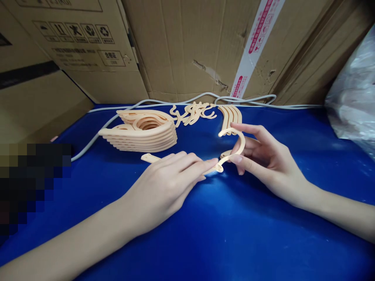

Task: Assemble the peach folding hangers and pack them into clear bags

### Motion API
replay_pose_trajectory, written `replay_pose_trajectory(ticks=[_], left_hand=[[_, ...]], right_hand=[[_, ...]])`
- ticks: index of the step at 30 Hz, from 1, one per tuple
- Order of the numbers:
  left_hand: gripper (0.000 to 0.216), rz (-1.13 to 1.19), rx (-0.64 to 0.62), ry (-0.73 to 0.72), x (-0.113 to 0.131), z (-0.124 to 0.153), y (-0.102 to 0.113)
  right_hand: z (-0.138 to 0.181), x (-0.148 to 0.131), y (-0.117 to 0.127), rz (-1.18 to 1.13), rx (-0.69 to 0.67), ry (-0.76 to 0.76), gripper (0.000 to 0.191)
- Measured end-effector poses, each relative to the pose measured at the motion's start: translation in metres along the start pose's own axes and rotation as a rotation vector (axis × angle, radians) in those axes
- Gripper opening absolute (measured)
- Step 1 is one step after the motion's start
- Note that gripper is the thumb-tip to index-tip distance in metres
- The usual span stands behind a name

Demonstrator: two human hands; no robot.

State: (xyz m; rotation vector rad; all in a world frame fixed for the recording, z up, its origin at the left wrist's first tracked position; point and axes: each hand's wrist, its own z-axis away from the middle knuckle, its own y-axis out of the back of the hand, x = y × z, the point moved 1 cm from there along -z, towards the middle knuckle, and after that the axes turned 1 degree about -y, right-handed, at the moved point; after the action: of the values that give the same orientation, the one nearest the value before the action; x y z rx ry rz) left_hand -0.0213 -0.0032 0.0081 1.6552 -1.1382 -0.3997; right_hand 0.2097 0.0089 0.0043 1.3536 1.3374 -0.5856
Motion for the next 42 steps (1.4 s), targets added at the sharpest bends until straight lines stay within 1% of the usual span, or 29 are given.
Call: replay_pose_trajectory(ticks=[2, 4, 7, 9, 11, 12, 14, 16, 17, 18, 20, 22, 24, 26, 31, 34, 36, 38, 42], left_hand=[[0.030, 0.010, -0.006, 0.019, 0.000, 0.000, 0.000], [0.030, 0.030, -0.005, 0.059, 0.001, 0.000, 0.000], [0.035, 0.105, -0.036, 0.181, 0.003, -0.001, 0.004], [0.039, 0.234, -0.081, 0.270, 0.004, -0.001, 0.006], [0.036, 0.447, -0.129, 0.373, 0.005, -0.002, 0.008], [0.033, 0.580, -0.157, 0.437, 0.006, -0.002, 0.008], [0.028, 0.852, -0.213, 0.577, 0.007, -0.003, 0.007], [0.024, 1.053, -0.252, 0.682, 0.008, -0.004, 0.004], [0.021, 1.114, -0.256, 0.715, 0.008, -0.005, 0.003], [0.020, 1.155, -0.256, 0.745, 0.008, -0.006, 0.001], [0.020, 1.214, -0.246, 0.793, 0.006, -0.007, 0.000], [0.022, 1.261, -0.216, 0.839, 0.004, -0.009, -0.001], [0.022, 1.284, -0.185, 0.875, 0.003, -0.010, 0.000], [0.020, 1.287, -0.162, 0.902, 0.002, -0.011, 0.001], [0.010, 1.304, -0.090, 0.926, 0.001, -0.011, 0.002], [0.009, 1.299, -0.059, 0.914, 0.001, -0.011, 0.002], [0.010, 1.301, -0.058, 0.898, 0.001, -0.010, 0.002], [0.011, 1.312, -0.070, 0.879, 0.001, -0.010, 0.000], [0.008, 1.359, -0.078, 0.855, -0.001, -0.010, -0.001]], right_hand=[[0.001, 0.000, 0.000, 0.038, 0.017, 0.037, 0.045], [0.001, 0.001, 0.000, 0.045, 0.004, 0.064, 0.050], [0.001, 0.002, 0.000, 0.050, 0.006, 0.080, 0.058], [0.002, 0.001, 0.000, 0.091, 0.054, 0.120, 0.055], [0.006, -0.001, 0.000, 0.200, 0.099, 0.213, 0.042], [0.008, -0.003, -0.001, 0.289, 0.092, 0.285, 0.034], [0.013, -0.007, -0.004, 0.535, 0.027, 0.458, 0.019], [0.017, -0.010, -0.007, 0.838, -0.029, 0.605, 0.016], [0.018, -0.010, -0.008, 0.989, -0.034, 0.641, 0.018], [0.018, -0.010, -0.009, 1.128, -0.020, 0.646, 0.021], [0.017, -0.009, -0.011, 1.333, 0.020, 0.593, 0.025], [0.015, -0.006, -0.011, 1.429, 0.035, 0.526, 0.024], [0.013, -0.004, -0.011, 1.452, 0.027, 0.502, 0.019], [0.012, -0.002, -0.011, 1.423, -0.005, 0.520, 0.019], [0.011, 0.001, -0.011, 1.146, -0.137, 0.509, 0.016], [0.011, -0.001, -0.011, 1.048, -0.140, 0.537, 0.016], [0.011, -0.003, -0.012, 1.029, -0.114, 0.561, 0.016], [0.011, -0.005, -0.012, 0.997, -0.111, 0.550, 0.015], [0.015, -0.003, -0.010, 0.886, -0.196, 0.482, 0.021]])
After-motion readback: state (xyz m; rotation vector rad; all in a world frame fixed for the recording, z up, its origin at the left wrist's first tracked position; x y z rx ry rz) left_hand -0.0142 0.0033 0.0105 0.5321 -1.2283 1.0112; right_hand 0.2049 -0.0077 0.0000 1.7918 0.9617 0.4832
